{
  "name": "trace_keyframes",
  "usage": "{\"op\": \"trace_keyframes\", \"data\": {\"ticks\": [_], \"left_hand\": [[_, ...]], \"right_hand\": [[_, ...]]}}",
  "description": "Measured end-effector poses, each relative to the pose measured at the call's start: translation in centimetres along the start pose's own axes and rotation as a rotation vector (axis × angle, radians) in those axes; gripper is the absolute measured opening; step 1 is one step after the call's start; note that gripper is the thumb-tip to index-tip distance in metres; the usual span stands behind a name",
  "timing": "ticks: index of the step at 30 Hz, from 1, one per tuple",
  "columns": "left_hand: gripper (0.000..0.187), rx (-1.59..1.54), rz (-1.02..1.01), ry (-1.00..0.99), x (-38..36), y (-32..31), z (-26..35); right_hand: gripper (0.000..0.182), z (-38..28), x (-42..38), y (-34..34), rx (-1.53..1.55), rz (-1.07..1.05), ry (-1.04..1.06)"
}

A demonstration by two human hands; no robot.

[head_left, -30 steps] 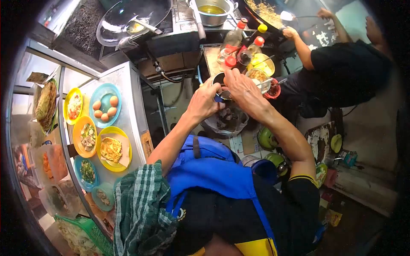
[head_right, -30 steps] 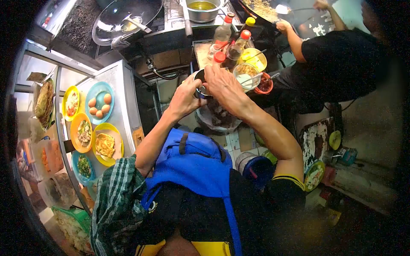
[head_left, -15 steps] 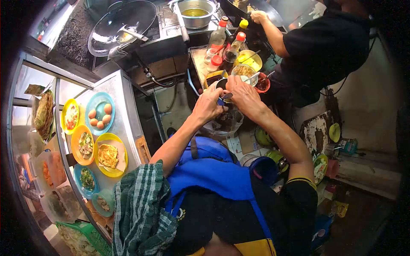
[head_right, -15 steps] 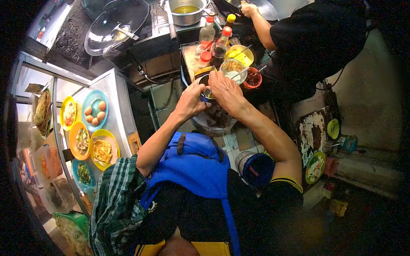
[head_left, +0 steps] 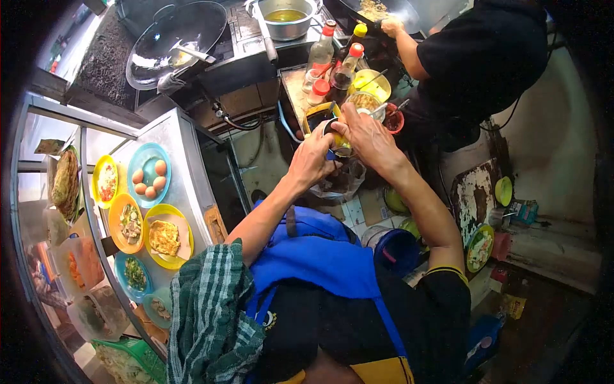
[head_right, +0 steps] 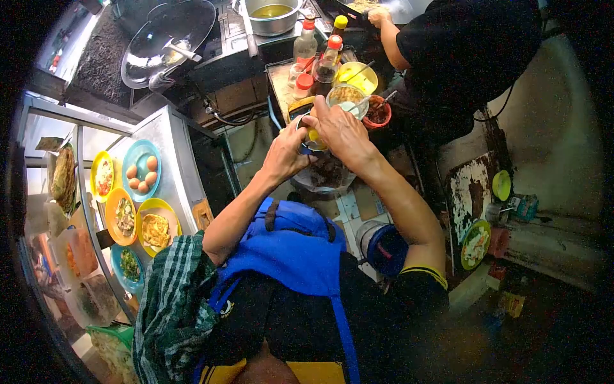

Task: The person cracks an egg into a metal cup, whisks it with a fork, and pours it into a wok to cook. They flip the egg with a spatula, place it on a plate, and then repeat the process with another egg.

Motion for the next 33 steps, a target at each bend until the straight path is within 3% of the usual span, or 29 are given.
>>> {"op": "trace_keyframes", "data": {"ticks": [6, 8, 24, 26, 28, 30, 33], "left_hand": [[0.046, 0.024, 0.007, 0.026, -0.1, 0.9, 0.6], [0.046, 0.061, 0.004, 0.023, -0.2, 1.0, 0.8], [0.061, 0.025, -0.087, 0.007, -0.5, -0.6, 1.7], [0.060, 0.048, -0.058, 0.013, -0.9, -0.7, 1.1], [0.059, 0.039, -0.123, 0.094, -1.5, -0.5, 0.5], [0.058, 0.099, -0.027, 0.079, -1.8, 0.7, -0.1], [0.057, 0.134, 0.044, 0.068, -2.1, 2.6, -0.5]], "right_hand": [[0.037, -0.2, 0.1, 1.9, 0.063, 0.023, 0.016], [0.037, -0.6, 0.2, 2.7, 0.115, 0.124, 0.118], [0.041, 0.7, -2.3, 1.2, -0.034, 0.043, -0.056], [0.041, 1.4, -3.1, 1.4, 0.126, 0.248, -0.061], [0.039, 2.2, -3.7, 0.6, 0.269, 0.269, -0.046], [0.040, 5.2, -5.1, -0.8, 0.556, 0.473, -0.120], [0.040, 8.7, -7.4, -5.4, 0.565, 0.379, -0.316]]}}
Point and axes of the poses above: each hand's wrist, its own x-axis towards the middle knuckle, its own y-axis out of the back of the hand, z = x × y, the point moved 8 cm from there along x, towards the middle knuckle, and after that the axes turned 6 degrees about z, right-handed, at the moved point
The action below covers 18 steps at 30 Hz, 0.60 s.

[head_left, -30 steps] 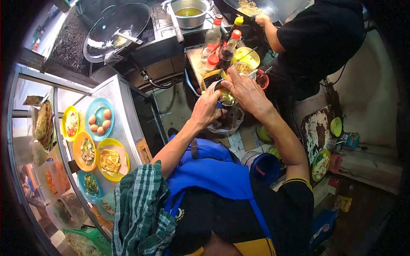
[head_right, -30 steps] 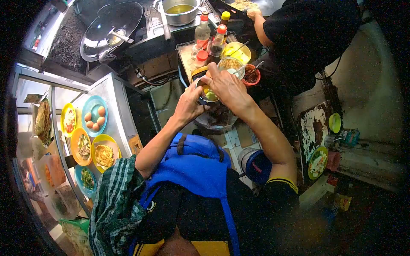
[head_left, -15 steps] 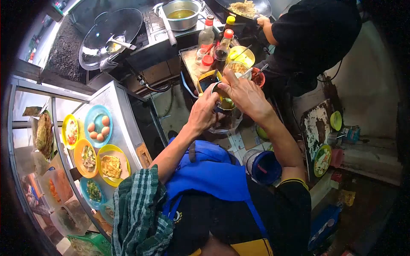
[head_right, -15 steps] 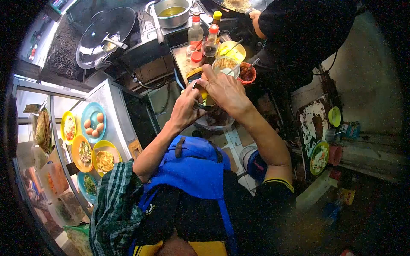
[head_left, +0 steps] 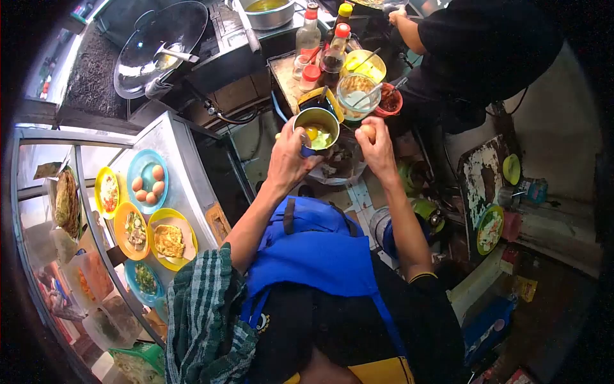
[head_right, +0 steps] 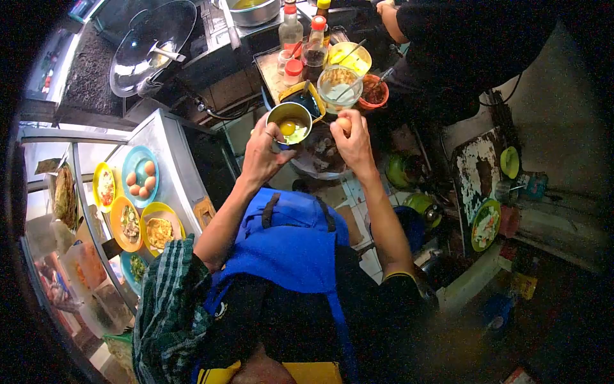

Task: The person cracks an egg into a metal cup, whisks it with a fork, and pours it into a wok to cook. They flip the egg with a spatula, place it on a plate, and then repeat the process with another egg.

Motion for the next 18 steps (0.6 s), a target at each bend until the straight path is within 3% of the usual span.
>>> {"op": "trace_keyframes", "data": {"ticks": [2, 5, 6, 7, 9, 11, 12, 13, 14, 16, 18], "left_hand": [[0.046, -0.027, -0.015, 0.084, 0.1, 0.4, -0.6], [0.047, -0.056, 0.040, -0.004, 0.2, 1.1, -0.5], [0.047, -0.037, 0.009, -0.009, 0.5, 0.9, -0.3], [0.047, -0.039, 0.003, -0.001, 0.5, 0.7, 0.1], [0.045, -0.056, -0.023, 0.020, 1.2, -0.2, 0.8], [0.047, -0.079, -0.031, 0.034, 1.4, -0.9, 1.3], [0.052, -0.088, -0.043, 0.021, 1.5, -1.2, 1.8], [0.058, -0.095, -0.053, 0.008, 1.7, -1.3, 2.2], [0.058, -0.091, -0.050, 0.003, 1.8, -1.1, 2.3], [0.079, -0.011, -0.056, -0.010, 1.7, -0.6, 2.5], [0.084, -0.067, -0.011, 0.002, 1.7, 0.0, 2.1]], "right_hand": [[0.038, 3.6, -2.3, -1.2, -0.358, -0.010, -0.087], [0.033, 4.1, -2.4, 0.4, -0.246, 0.174, -0.036], [0.027, 2.4, -1.4, 1.0, -0.123, 0.097, 0.003], [0.026, -2.0, -0.7, 1.7, -0.096, 0.098, 0.243], [0.030, -10.3, -0.6, 1.4, 0.014, -0.078, 0.409], [0.035, -13.1, -1.0, -0.6, -0.024, -0.426, 0.304], [0.031, -13.4, -0.8, -1.1, -0.026, -0.348, 0.442], [0.031, -12.9, -0.4, -1.2, -0.026, -0.342, 0.446], [0.027, -11.7, 0.6, -0.9, 0.060, -0.308, 0.318], [0.027, -10.5, 1.7, 0.7, 0.222, -0.188, 0.035], [0.029, -9.9, 2.2, 2.2, 0.238, -0.073, 0.022]]}}
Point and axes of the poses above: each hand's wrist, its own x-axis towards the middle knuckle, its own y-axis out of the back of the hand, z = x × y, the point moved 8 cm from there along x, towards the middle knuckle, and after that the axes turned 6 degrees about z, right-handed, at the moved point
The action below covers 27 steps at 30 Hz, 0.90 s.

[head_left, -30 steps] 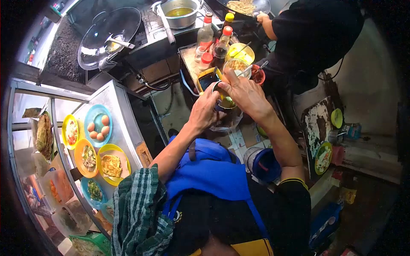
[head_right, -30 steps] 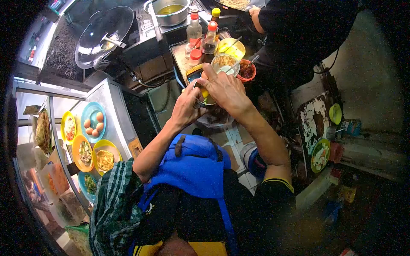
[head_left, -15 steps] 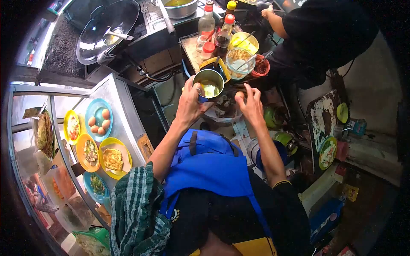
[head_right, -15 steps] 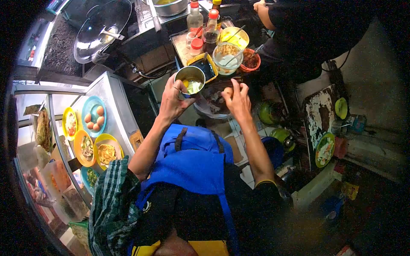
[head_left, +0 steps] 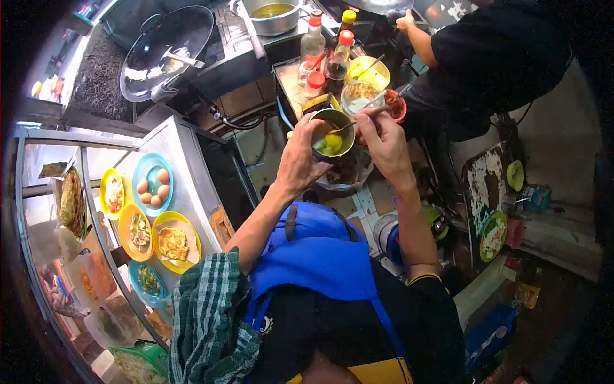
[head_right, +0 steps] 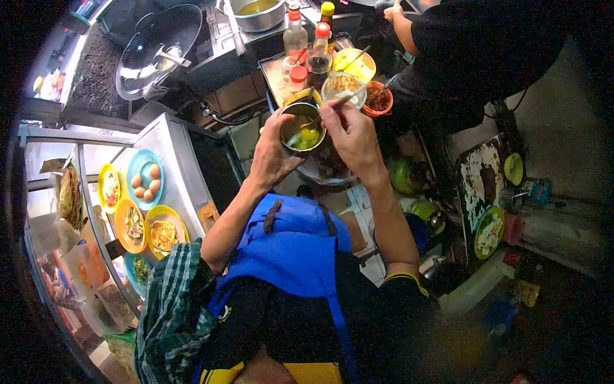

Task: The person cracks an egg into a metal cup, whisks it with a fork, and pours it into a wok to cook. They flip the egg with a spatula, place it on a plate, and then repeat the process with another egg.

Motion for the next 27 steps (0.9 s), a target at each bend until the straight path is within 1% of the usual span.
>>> {"op": "trace_keyframes", "data": {"ticks": [1, 2, 4, 5, 7, 8, 9, 12, 13, 15, 16, 19, 20, 21, 23, 24, 25, 26, 27], "left_hand": [[0.088, -0.063, 0.037, 0.013, -0.1, 0.3, -0.4], [0.093, -0.023, 0.042, -0.026, -0.3, 0.2, -0.6], [0.092, -0.023, 0.060, -0.038, -0.4, 0.2, -0.9], [0.092, -0.028, 0.075, -0.046, -0.5, 0.3, -1.0], [0.092, 0.019, 0.067, -0.067, -0.2, 0.4, -0.9], [0.089, -0.005, 0.076, -0.064, -0.2, 0.4, -0.9], [0.086, -0.030, 0.082, -0.061, -0.3, 0.5, -1.0], [0.088, -0.028, 0.080, -0.077, -0.3, -0.1, -1.2], [0.089, -0.010, 0.078, -0.090, -0.3, -0.2, -1.2], [0.090, -0.010, 0.038, -0.069, -0.6, -0.6, -1.4], [0.090, -0.023, 0.046, -0.073, -0.5, -0.8, -1.4], [0.090, -0.054, 0.054, -0.053, -0.8, -1.6, -2.1], [0.089, -0.020, 0.081, -0.022, -1.2, -1.7, -2.5], [0.089, 0.014, 0.112, 0.002, -1.3, -1.7, -3.0], [0.083, -0.034, 0.151, -0.021, -1.5, -1.4, -3.3], [0.082, -0.031, 0.151, -0.012, -1.6, -1.3, -3.3], [0.082, -0.026, 0.149, -0.003, -1.8, -1.1, -3.3], [0.081, 0.018, 0.146, 0.006, -1.9, -1.0, -3.4], [0.078, -0.013, 0.168, 0.013, -1.7, -0.6, -3.1]], "right_hand": [[0.028, -0.7, 0.2, 0.7, -0.071, 0.053, 0.056], [0.028, -0.3, 0.3, 0.5, -0.068, 0.053, 0.061], [0.023, 0.7, 0.1, -1.6, -0.169, -0.144, 0.093], [0.023, 1.0, 0.1, -1.7, -0.167, -0.139, 0.094], [0.022, -0.8, 0.5, -0.8, -0.227, 0.032, 0.230], [0.021, -0.2, 0.3, -1.4, -0.144, -0.107, 0.066], [0.021, -0.1, 0.5, -1.5, -0.142, -0.108, 0.067], [0.018, -0.7, 1.1, -1.1, -0.221, -0.010, 0.223], [0.018, -0.8, 1.2, -1.1, -0.222, -0.012, 0.227], [0.017, 0.0, 0.9, -1.9, -0.182, -0.136, 0.129], [0.017, 0.0, 1.0, -1.8, -0.182, -0.129, 0.129], [0.015, 0.1, 0.6, -3.1, -0.113, -0.374, 0.156], [0.020, 0.3, -0.3, -4.0, 0.080, -0.625, 0.124], [0.027, 0.3, -0.8, -4.2, 0.082, -0.779, 0.068], [0.031, 3.1, 2.6, -2.0, 0.015, -0.520, 0.049], [0.027, 4.7, 5.3, -0.2, -0.209, -0.225, 0.131], [0.022, 4.8, 7.0, 0.8, -0.640, -0.025, 0.374], [0.018, 7.5, 8.5, 0.6, -0.967, 0.036, 0.450], [0.018, 9.7, 9.9, 0.3, -0.964, 0.046, 0.454]]}}
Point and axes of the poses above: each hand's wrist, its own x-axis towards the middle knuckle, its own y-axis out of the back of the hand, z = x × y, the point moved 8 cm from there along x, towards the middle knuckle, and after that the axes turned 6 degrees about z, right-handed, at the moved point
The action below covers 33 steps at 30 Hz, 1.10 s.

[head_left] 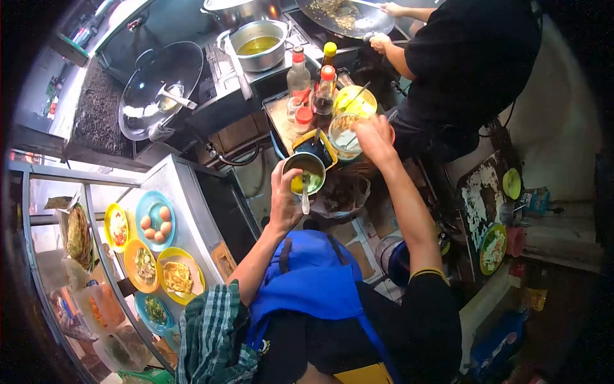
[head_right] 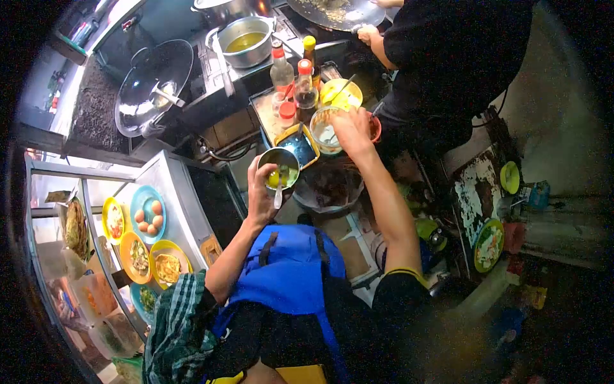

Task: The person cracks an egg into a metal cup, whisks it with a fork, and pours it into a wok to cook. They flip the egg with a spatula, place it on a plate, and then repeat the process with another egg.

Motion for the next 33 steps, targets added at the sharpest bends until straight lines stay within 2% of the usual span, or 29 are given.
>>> {"op": "trace_keyframes", "data": {"ticks": [2, 3, 6, 7, 11, 14, 18, 20, 22, 24, 26, 28, 30, 33], "left_hand": [[0.072, 0.025, -0.014, 0.019, -0.1, 0.2, -0.4], [0.060, 0.021, -0.023, 0.030, -0.1, 0.4, -0.9], [0.052, 0.087, -0.031, 0.003, 0.0, 1.3, -1.2], [0.045, 0.080, -0.020, 0.034, 0.2, 1.6, -1.3], [0.041, 0.112, 0.032, 0.055, 0.3, 1.8, -2.1], [0.043, 0.103, 0.026, 0.074, 0.7, 1.8, -2.2], [0.050, 0.096, -0.024, 0.024, 1.5, 1.1, -2.4], [0.053, 0.123, -0.022, -0.016, 2.1, 0.7, -2.1], [0.052, 0.124, -0.103, 0.077, 2.2, -0.4, -3.6], [0.052, 0.177, -0.104, 0.016, 2.8, -1.1, -3.2], [0.050, 0.185, -0.139, 0.085, 3.2, -1.9, -3.6], [0.050, 0.179, -0.137, 0.073, 3.8, -2.5, -3.6], [0.050, 0.148, -0.190, 0.061, 4.1, -3.3, -3.5], [0.053, 0.141, -0.193, 0.047, 4.6, -4.0, -2.8]], "right_hand": [[0.014, -0.1, -0.3, -6.1, -0.242, -0.305, 0.294], [0.014, 0.4, -0.4, -7.6, -0.242, -0.296, 0.292], [0.012, 0.5, -0.2, -9.5, -0.422, -0.291, 0.379], [0.013, 0.0, 0.3, -8.6, -0.371, -0.318, 0.344], [0.017, -1.4, 0.8, -8.1, -0.348, -0.304, 0.248], [0.018, -0.7, 0.3, -9.4, -0.339, -0.279, 0.232], [0.016, 1.3, -1.0, -8.3, -0.211, -0.282, 0.093], [0.009, 2.7, -1.4, -6.1, -0.040, -0.229, 0.000], [0.012, 2.7, -1.8, -2.7, -0.010, -0.215, -0.027], [0.011, 3.3, -2.3, 0.1, 0.022, -0.161, -0.153], [0.012, 3.8, -3.4, 1.4, 0.059, -0.113, -0.175], [0.013, 3.9, -3.7, 4.2, 0.154, -0.045, -0.260], [0.014, 3.3, -4.1, 5.9, 0.181, -0.045, -0.266], [0.014, 1.4, -4.0, 8.2, 0.411, 0.007, -0.275]]}}
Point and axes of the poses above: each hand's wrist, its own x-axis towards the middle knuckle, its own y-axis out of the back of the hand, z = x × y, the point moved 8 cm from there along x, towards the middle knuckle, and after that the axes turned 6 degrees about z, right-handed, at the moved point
